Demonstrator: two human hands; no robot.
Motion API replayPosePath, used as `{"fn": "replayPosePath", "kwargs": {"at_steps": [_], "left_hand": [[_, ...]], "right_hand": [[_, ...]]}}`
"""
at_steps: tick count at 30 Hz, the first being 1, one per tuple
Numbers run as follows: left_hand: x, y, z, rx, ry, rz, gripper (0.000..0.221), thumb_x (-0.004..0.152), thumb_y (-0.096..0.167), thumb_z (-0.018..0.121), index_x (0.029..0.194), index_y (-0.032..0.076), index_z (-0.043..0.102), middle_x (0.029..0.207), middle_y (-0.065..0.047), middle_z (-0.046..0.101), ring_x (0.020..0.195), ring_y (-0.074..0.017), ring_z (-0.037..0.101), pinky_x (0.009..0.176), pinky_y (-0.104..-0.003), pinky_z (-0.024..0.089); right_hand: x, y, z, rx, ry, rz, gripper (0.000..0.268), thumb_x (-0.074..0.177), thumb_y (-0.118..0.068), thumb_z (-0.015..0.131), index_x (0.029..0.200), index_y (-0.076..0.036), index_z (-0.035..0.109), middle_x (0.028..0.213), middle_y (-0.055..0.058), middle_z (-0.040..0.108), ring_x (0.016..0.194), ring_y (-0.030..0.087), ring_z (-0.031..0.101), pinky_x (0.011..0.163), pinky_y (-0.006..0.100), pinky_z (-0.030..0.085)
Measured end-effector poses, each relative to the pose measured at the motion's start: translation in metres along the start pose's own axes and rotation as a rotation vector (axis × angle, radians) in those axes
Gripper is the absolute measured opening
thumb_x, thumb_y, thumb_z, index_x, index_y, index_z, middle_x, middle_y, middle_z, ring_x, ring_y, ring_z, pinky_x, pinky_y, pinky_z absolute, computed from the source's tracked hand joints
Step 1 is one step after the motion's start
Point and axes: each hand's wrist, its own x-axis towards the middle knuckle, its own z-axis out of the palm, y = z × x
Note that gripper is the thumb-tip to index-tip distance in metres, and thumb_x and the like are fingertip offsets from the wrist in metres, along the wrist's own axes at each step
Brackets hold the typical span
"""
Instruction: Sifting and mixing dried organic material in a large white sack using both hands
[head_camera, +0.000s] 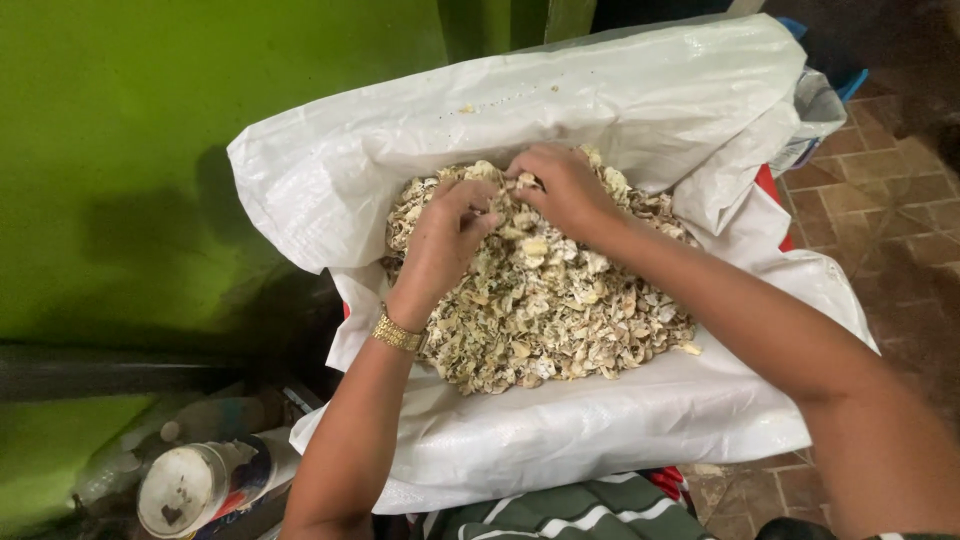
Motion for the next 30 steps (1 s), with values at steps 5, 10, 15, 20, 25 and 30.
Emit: {"fn": "replayPosePath", "kwargs": {"at_steps": [5,10,15,20,25,30], "left_hand": [[0.004,-0.008,0.023,0.038,0.027,0.032,0.038,0.087,0.017,0.076,0.116,-0.002,0.061,0.099,-0.021,0.058,0.091,-0.0433,0.068,0.077,-0.050,0.058],[0.005,-0.009,0.039,0.254,0.165,0.136,0.026,0.086,0.019,0.076,0.100,-0.001,0.066,0.086,-0.017,0.062,0.080,-0.0391,0.070,0.070,-0.047,0.058],[0.004,-0.022,0.050,0.562,0.260,0.310,0.024,0.091,0.030,0.066,0.080,0.011,0.058,0.074,-0.003,0.052,0.069,-0.0262,0.065,0.062,-0.039,0.051],[0.011,-0.028,0.044,0.202,0.168,0.086,0.024,0.102,0.024,0.053,0.081,0.012,0.059,0.068,-0.006,0.054,0.060,-0.0223,0.059,0.060,-0.034,0.047],[0.009,-0.036,0.041,-0.333,0.068,-0.059,0.037,0.104,0.027,0.046,0.071,0.014,0.054,0.055,0.003,0.046,0.052,-0.0084,0.045,0.052,-0.026,0.041],[0.010,-0.030,0.044,-0.384,-0.074,-0.107,0.050,0.106,0.045,0.033,0.090,0.008,0.064,0.061,-0.006,0.055,0.059,-0.0162,0.057,0.063,-0.033,0.050]], "right_hand": [[-0.026,-0.005,-0.006,0.282,-0.032,0.069,0.014,0.091,-0.016,0.069,0.099,-0.005,0.065,0.092,0.013,0.066,0.098,0.034,0.064,0.089,0.048,0.046],[-0.029,-0.010,-0.012,0.445,-0.023,0.130,0.011,0.095,-0.018,0.064,0.093,-0.007,0.066,0.075,0.008,0.070,0.079,0.022,0.067,0.081,0.037,0.050],[-0.033,-0.025,-0.018,0.436,-0.041,0.153,0.018,0.101,-0.018,0.055,0.095,-0.005,0.066,0.077,0.011,0.070,0.076,0.022,0.066,0.080,0.039,0.050],[-0.031,-0.046,-0.026,0.380,-0.010,0.034,0.017,0.102,-0.016,0.054,0.106,-0.003,0.063,0.088,0.015,0.063,0.085,0.028,0.061,0.083,0.042,0.046],[-0.035,-0.034,-0.010,0.357,0.004,-0.039,0.019,0.097,-0.010,0.062,0.112,0.000,0.062,0.094,0.017,0.061,0.090,0.032,0.060,0.087,0.046,0.046],[-0.035,0.013,0.010,0.135,0.160,-0.182,0.019,0.099,-0.018,0.063,0.095,0.000,0.058,0.078,0.016,0.053,0.077,0.040,0.058,0.072,0.048,0.047]]}}
